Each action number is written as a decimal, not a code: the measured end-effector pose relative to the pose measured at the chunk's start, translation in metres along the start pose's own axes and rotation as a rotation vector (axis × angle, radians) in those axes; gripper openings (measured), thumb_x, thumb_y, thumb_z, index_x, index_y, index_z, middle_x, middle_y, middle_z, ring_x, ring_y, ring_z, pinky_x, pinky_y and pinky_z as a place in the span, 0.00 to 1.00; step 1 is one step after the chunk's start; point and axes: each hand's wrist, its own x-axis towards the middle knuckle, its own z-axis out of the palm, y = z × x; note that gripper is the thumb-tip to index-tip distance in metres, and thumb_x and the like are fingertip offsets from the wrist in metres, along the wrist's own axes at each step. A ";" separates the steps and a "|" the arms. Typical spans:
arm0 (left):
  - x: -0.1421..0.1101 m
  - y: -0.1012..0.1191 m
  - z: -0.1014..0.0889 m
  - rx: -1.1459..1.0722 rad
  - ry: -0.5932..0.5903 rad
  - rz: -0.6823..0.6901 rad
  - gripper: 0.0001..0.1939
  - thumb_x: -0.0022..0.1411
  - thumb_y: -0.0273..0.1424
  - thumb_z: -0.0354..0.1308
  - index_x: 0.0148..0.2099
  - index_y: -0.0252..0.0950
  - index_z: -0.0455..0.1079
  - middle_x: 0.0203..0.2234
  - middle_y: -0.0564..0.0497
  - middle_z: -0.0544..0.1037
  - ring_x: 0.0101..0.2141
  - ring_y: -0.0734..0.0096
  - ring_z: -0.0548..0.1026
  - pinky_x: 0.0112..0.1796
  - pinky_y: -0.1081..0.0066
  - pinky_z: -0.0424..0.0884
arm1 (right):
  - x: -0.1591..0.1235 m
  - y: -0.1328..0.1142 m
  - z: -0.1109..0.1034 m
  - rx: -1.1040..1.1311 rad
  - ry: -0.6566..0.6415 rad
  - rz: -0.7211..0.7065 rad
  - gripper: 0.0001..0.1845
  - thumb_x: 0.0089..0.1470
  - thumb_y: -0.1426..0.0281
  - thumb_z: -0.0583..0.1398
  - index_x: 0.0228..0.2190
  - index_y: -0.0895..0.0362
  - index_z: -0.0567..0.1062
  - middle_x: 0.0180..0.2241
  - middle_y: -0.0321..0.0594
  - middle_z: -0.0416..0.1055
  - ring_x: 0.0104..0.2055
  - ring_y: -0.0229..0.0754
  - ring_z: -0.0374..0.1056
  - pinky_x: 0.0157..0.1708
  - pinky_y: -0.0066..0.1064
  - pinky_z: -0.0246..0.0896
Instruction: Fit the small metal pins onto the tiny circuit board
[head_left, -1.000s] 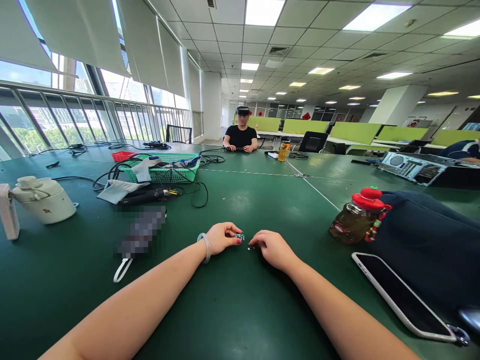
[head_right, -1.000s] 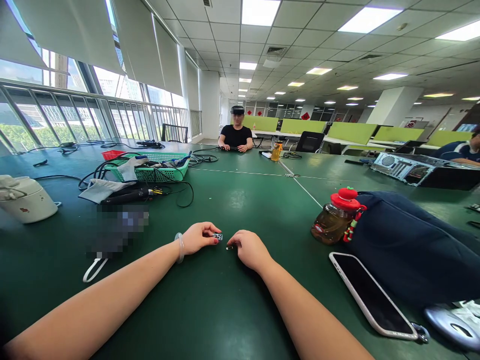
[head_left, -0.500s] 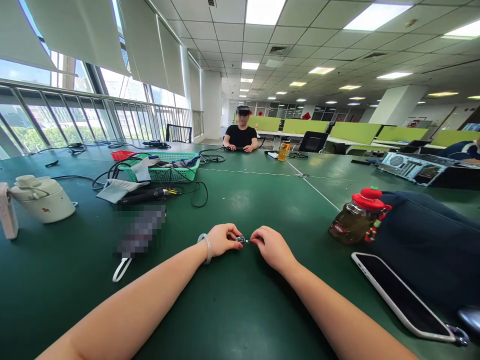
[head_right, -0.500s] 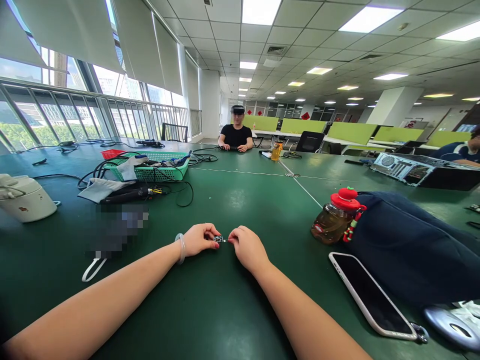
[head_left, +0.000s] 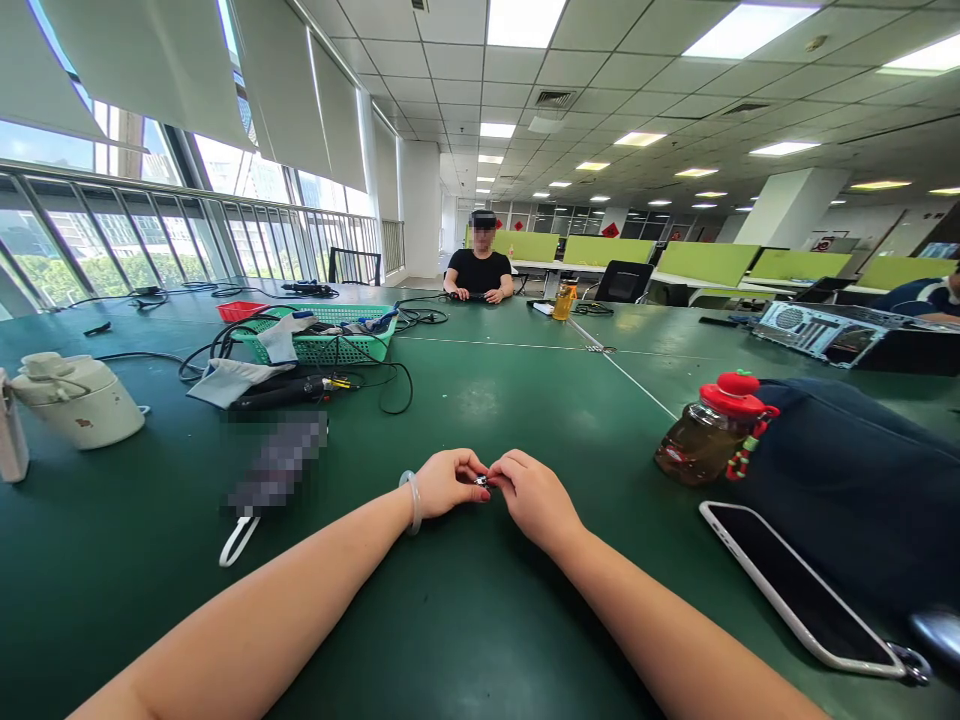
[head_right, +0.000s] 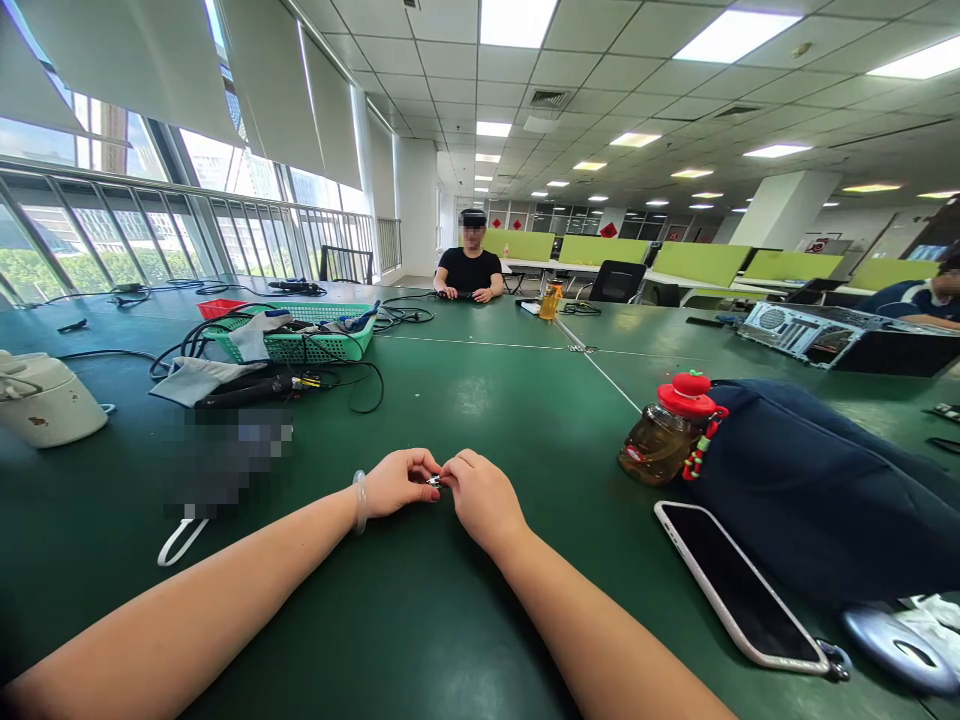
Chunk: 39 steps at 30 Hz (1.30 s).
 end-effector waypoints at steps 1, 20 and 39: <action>0.000 0.000 0.000 -0.004 0.002 -0.001 0.13 0.40 0.27 0.65 0.31 0.32 0.67 0.23 0.54 0.73 0.27 0.75 0.71 0.31 0.74 0.66 | 0.000 0.000 0.000 -0.003 0.003 -0.002 0.10 0.55 0.73 0.50 0.30 0.55 0.72 0.32 0.38 0.68 0.33 0.37 0.63 0.33 0.27 0.57; 0.003 -0.004 -0.007 -0.070 0.074 -0.034 0.15 0.43 0.29 0.64 0.35 0.30 0.69 0.25 0.50 0.76 0.28 0.73 0.73 0.34 0.71 0.68 | -0.002 0.002 -0.003 -0.046 -0.009 0.035 0.12 0.54 0.66 0.53 0.40 0.54 0.70 0.36 0.39 0.68 0.37 0.39 0.65 0.36 0.29 0.58; 0.002 -0.002 -0.008 0.107 0.032 -0.147 0.15 0.53 0.22 0.52 0.44 0.29 0.69 0.33 0.45 0.77 0.31 0.74 0.75 0.35 0.74 0.70 | -0.001 -0.003 0.019 -0.155 -0.121 -0.056 0.12 0.54 0.61 0.51 0.32 0.55 0.69 0.31 0.38 0.69 0.32 0.39 0.65 0.30 0.27 0.54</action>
